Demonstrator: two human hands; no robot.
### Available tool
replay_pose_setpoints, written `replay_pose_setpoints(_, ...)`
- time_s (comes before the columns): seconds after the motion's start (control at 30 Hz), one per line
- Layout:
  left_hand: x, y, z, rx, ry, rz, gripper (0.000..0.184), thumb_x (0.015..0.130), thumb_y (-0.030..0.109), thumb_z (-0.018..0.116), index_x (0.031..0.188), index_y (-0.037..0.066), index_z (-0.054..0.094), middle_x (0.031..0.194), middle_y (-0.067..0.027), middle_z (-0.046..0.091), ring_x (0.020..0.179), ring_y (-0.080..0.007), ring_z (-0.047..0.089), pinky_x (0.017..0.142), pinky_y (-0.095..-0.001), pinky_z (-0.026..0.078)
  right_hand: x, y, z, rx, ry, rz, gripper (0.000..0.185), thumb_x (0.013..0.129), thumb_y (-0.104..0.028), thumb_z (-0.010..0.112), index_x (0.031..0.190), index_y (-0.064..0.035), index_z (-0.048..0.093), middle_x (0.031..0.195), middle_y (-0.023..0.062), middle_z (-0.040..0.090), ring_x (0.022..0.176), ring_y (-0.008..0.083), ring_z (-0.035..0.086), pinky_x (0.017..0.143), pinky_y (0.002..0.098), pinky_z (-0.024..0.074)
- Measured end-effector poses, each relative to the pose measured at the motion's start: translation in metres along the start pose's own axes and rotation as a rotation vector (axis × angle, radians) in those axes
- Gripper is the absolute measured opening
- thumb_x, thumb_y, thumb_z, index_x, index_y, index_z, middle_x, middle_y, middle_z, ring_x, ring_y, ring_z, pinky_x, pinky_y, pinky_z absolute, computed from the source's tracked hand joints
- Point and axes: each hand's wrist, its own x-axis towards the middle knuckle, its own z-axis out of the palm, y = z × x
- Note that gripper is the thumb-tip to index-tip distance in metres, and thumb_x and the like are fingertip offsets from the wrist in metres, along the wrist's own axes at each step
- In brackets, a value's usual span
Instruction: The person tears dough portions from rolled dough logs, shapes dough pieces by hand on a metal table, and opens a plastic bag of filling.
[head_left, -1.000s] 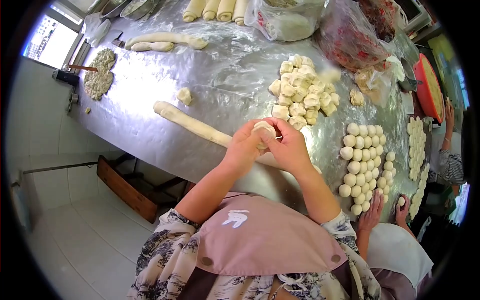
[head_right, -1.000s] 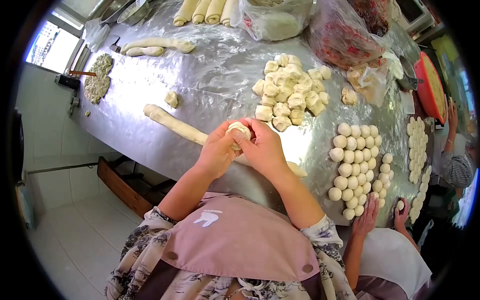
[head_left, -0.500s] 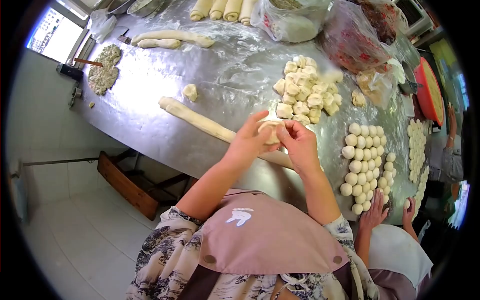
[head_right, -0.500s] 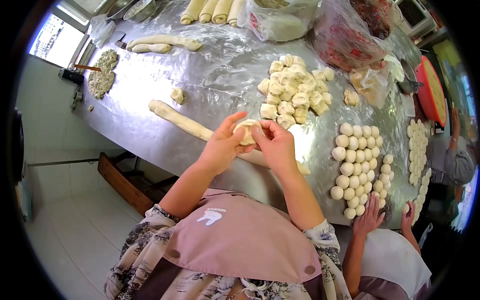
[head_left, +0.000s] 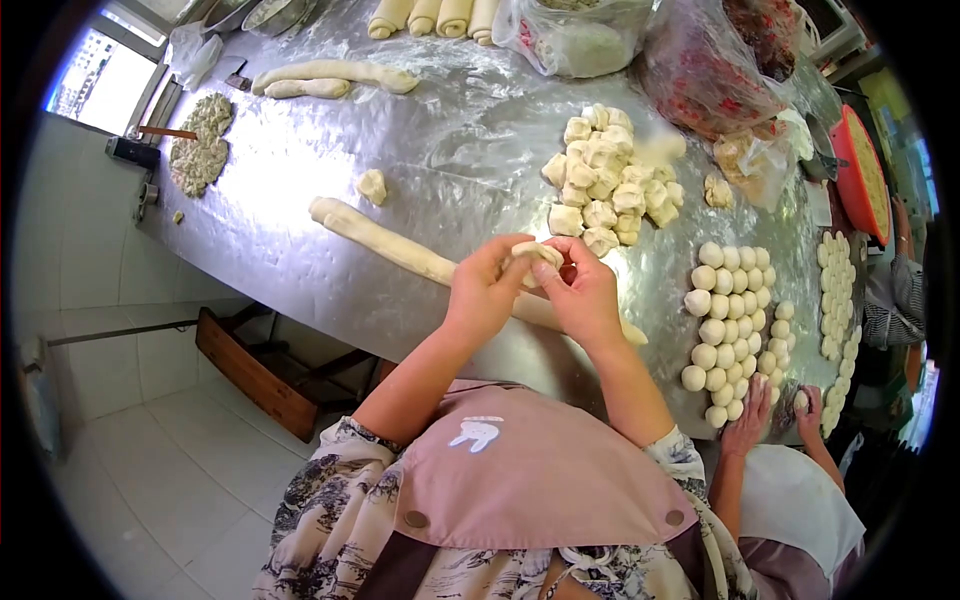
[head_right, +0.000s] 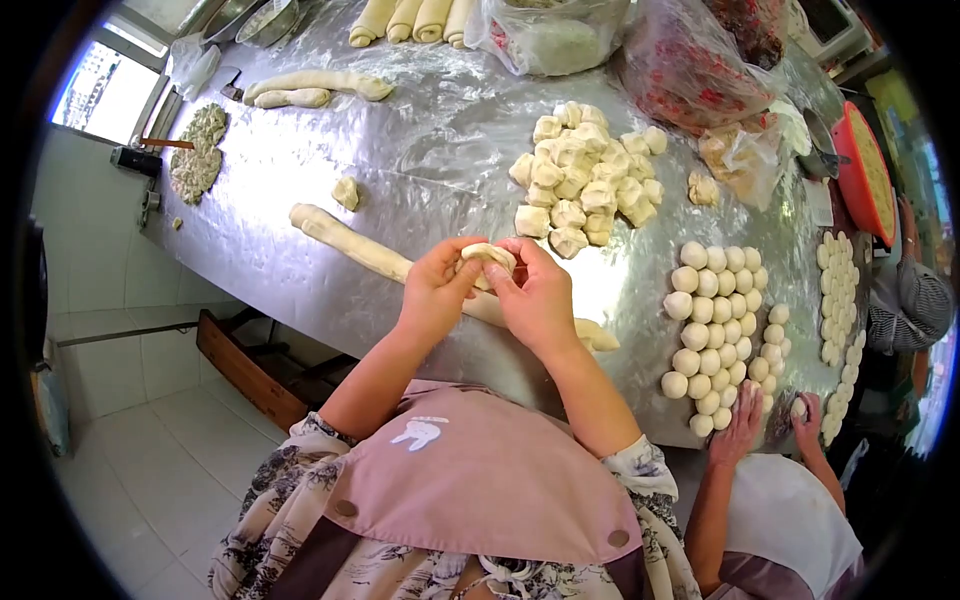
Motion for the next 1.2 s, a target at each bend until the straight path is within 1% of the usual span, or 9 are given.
replay_pose_setpoints(0.1, 0.005, -0.01, 0.003, -0.321, 0.048, 0.062, 0.048, 0.103, 0.018, 0.054, 0.146, 0.003, 0.039, 0.121, -0.0081, 0.062, 0.104, -0.0149, 0.06, 0.089, -0.0299, 0.05, 0.001, -0.003, 0.006, 0.135, 0.016, 0.035, 0.019, 0.094, -0.009, 0.065, 0.111, -0.0009, 0.062, 0.092, 0.0039, 0.068, 0.08, 0.0086, 0.064, 0.069, 0.0251, 0.0546)
replay_pose_setpoints(0.2, 0.009, -0.013, -0.007, -0.383, -0.172, -0.056, 0.057, 0.103, 0.018, 0.052, 0.153, 0.006, 0.026, 0.126, -0.0091, 0.058, 0.115, -0.0173, 0.056, 0.098, -0.034, 0.046, 0.003, -0.008, 0.015, 0.217, 0.019, 0.073, 0.02, 0.096, -0.01, 0.063, 0.112, 0.0002, 0.06, 0.096, 0.0067, 0.068, 0.082, 0.0103, 0.066, 0.071, 0.0261, 0.0563)
replay_pose_setpoints(0.43, 0.029, -0.023, -0.045, -0.202, 0.124, 0.002, 0.03, 0.102, 0.016, 0.055, 0.128, 0.002, 0.055, 0.112, -0.0062, 0.065, 0.099, -0.0148, 0.063, 0.087, -0.0309, 0.053, -0.002, 0.001, 0.006, 0.092, -0.076, 0.096, 0.037, 0.097, -0.015, 0.063, 0.13, -0.0022, 0.054, 0.113, 0.0104, 0.066, 0.087, 0.0116, 0.066, 0.078, 0.0268, 0.0542)
replay_pose_setpoints(0.57, 0.069, 0.023, -0.117, 0.19, 0.305, -0.013, 0.034, 0.095, 0.023, 0.064, 0.121, 0.001, 0.062, 0.097, -0.008, 0.069, 0.083, -0.0132, 0.063, 0.073, -0.0283, 0.052, 0.001, 0.017, -0.014, 0.05, 0.009, 0.146, 0.036, 0.096, -0.017, 0.064, 0.128, -0.0007, 0.056, 0.113, 0.0082, 0.066, 0.087, 0.0103, 0.064, 0.076, 0.0245, 0.0518)
replay_pose_setpoints(0.67, 0.098, 0.05, -0.151, 0.51, 0.456, 0.035, 0.039, 0.092, 0.027, 0.067, 0.122, 0.003, 0.061, 0.088, -0.011, 0.07, 0.077, -0.0189, 0.066, 0.074, -0.0331, 0.053, 0.001, 0.009, -0.016, -0.001, 0.021, 0.114, 0.036, 0.096, -0.017, 0.065, 0.127, 0.0, 0.056, 0.111, 0.0073, 0.066, 0.087, 0.0092, 0.062, 0.076, 0.0243, 0.0513)
replay_pose_setpoints(0.83, 0.133, 0.03, -0.196, 1.024, 0.512, -0.168, 0.077, 0.078, 0.041, 0.078, 0.139, 0.004, 0.049, 0.128, -0.022, 0.057, 0.118, -0.0366, 0.057, 0.097, -0.0425, 0.048, -0.008, 0.001, -0.017, -0.088, -0.002, 0.105, 0.036, 0.094, -0.012, 0.065, 0.127, 0.0005, 0.056, 0.116, 0.0093, 0.064, 0.091, 0.0114, 0.062, 0.079, 0.0266, 0.0516)
replay_pose_setpoints(0.93, 0.107, 0.037, -0.215, 0.838, 0.38, -0.101, 0.099, 0.069, 0.044, 0.084, 0.147, 0.005, 0.038, 0.142, -0.0269, 0.042, 0.127, -0.0412, 0.047, 0.103, -0.0439, 0.045, -0.019, 0.018, -0.033, -0.086, 0.056, 0.135, 0.037, 0.093, -0.011, 0.065, 0.128, 0.0005, 0.055, 0.118, 0.0105, 0.063, 0.093, 0.0133, 0.063, 0.08, 0.0283, 0.052)
replay_pose_setpoints(1.1, 0.089, 0.03, -0.203, 1.223, 0.272, -0.08, 0.111, 0.06, 0.038, 0.09, 0.149, 0.002, 0.033, 0.133, -0.028, 0.047, 0.117, -0.0405, 0.055, 0.1, -0.0416, 0.047, -0.031, 0.03, -0.051, -0.102, 0.088, 0.195, 0.038, 0.093, -0.01, 0.065, 0.128, 0.0005, 0.055, 0.118, 0.0113, 0.064, 0.095, 0.0144, 0.063, 0.079, 0.0299, 0.0533)
replay_pose_setpoints(1.2, 0.106, 0.027, -0.193, 1.062, 0.369, -0.126, 0.108, 0.062, 0.035, 0.089, 0.149, 0.002, 0.034, 0.133, -0.0271, 0.047, 0.118, -0.0393, 0.055, 0.1, -0.042, 0.047, -0.034, 0.032, -0.049, -0.095, 0.08, 0.166, 0.038, 0.092, -0.01, 0.066, 0.127, 0.0011, 0.056, 0.116, 0.0114, 0.065, 0.093, 0.0147, 0.064, 0.077, 0.0305, 0.0539)
